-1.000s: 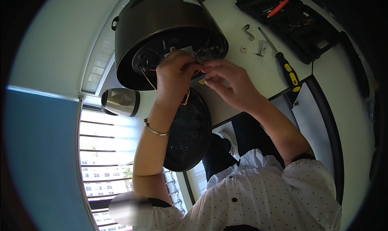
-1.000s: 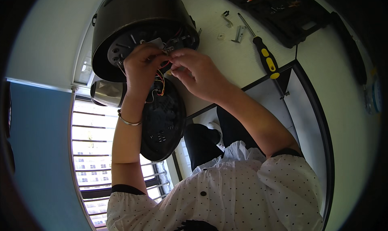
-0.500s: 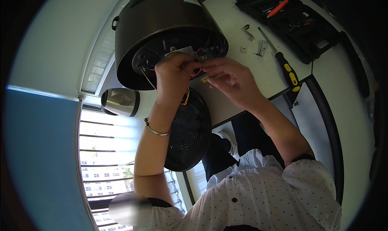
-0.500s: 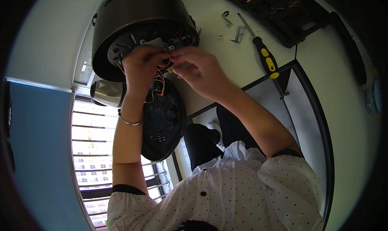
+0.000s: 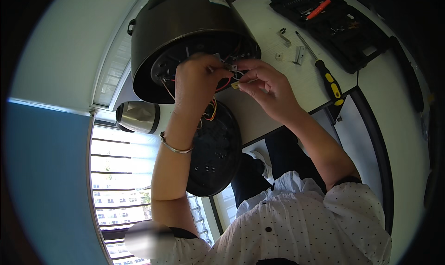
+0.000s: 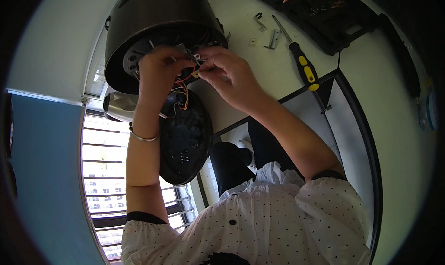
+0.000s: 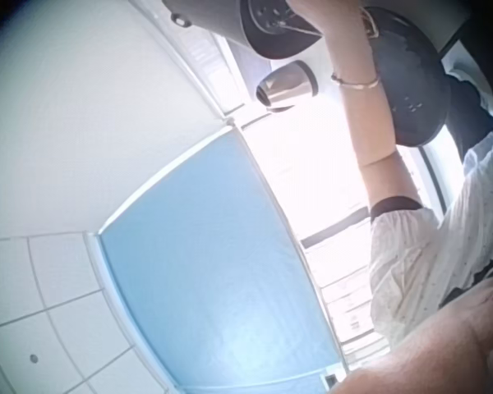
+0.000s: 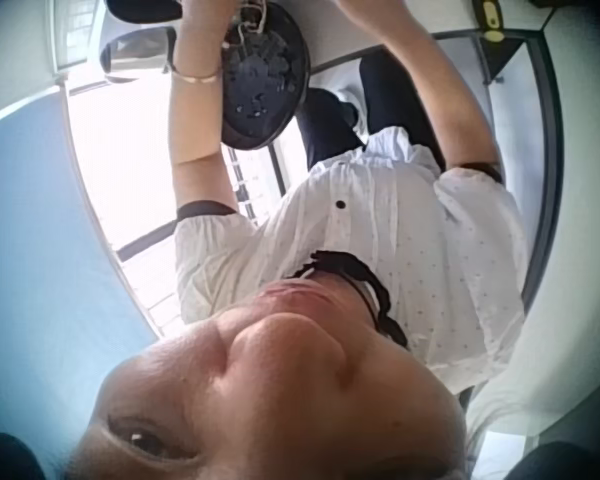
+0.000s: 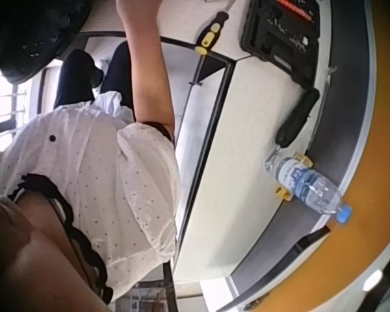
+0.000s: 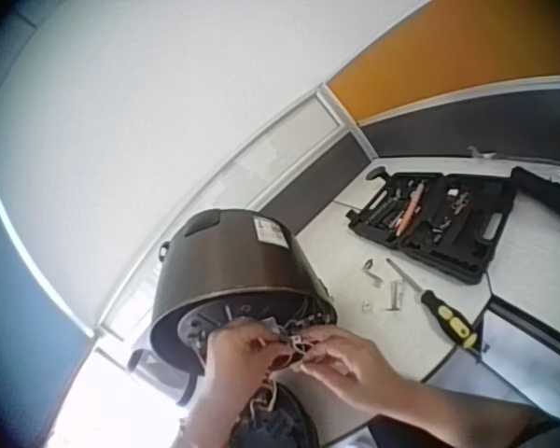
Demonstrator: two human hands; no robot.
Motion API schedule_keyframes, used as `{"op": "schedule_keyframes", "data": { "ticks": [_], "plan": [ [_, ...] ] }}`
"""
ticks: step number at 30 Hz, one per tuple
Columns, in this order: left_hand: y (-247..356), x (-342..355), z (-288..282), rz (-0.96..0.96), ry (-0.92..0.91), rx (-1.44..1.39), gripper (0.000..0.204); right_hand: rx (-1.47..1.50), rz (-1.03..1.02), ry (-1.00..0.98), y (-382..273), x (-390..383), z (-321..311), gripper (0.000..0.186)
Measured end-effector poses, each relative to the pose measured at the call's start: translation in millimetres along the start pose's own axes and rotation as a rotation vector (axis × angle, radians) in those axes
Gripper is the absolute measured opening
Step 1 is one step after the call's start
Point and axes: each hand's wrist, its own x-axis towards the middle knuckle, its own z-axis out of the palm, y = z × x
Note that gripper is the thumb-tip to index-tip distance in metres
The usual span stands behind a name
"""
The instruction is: The person repairs a rice cooker by connecting internal wires and securing components with a screwdriver. They then reassemble the unit by attaching the base and placing the lid on top.
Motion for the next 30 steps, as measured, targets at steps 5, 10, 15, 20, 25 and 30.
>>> {"op": "schedule_keyframes", "data": {
  "ticks": [5, 10, 15, 20, 25, 30],
  "plan": [
    [0.8, 1.2, 2.7, -0.091, -0.023, -0.076, 0.016, -0.037, -0.025, -0.018, 3.3, -0.3, -2.9, 0.011],
    [2.1, 3.8, -1.1, -0.082, -0.106, -0.052, 0.014, -0.054, -0.075, -0.028, 8.9, -2.0, -3.4, 0.007],
    [3.3, 5.4, -1.5, -0.034, -0.146, 0.071, 0.011, -0.217, -0.135, -0.047, 9.9, -2.3, -5.2, 0.008],
    [8.8, 3.1, -0.2, 0.085, -0.111, 0.154, 0.014, -0.365, -0.253, -0.063, 9.8, -1.6, -8.2, 0.01],
    [6.8, 0.7, 4.7, 0.033, -0.077, 0.032, 0.011, -0.396, -0.268, -0.068, 8.9, -0.1, -9.3, 0.009],
    [8.6, -4.4, 6.8, -0.031, -0.048, 0.073, 0.011, -0.406, -0.288, -0.094, 9.0, 0.9, -10.1, 0.011]
  ]
}}
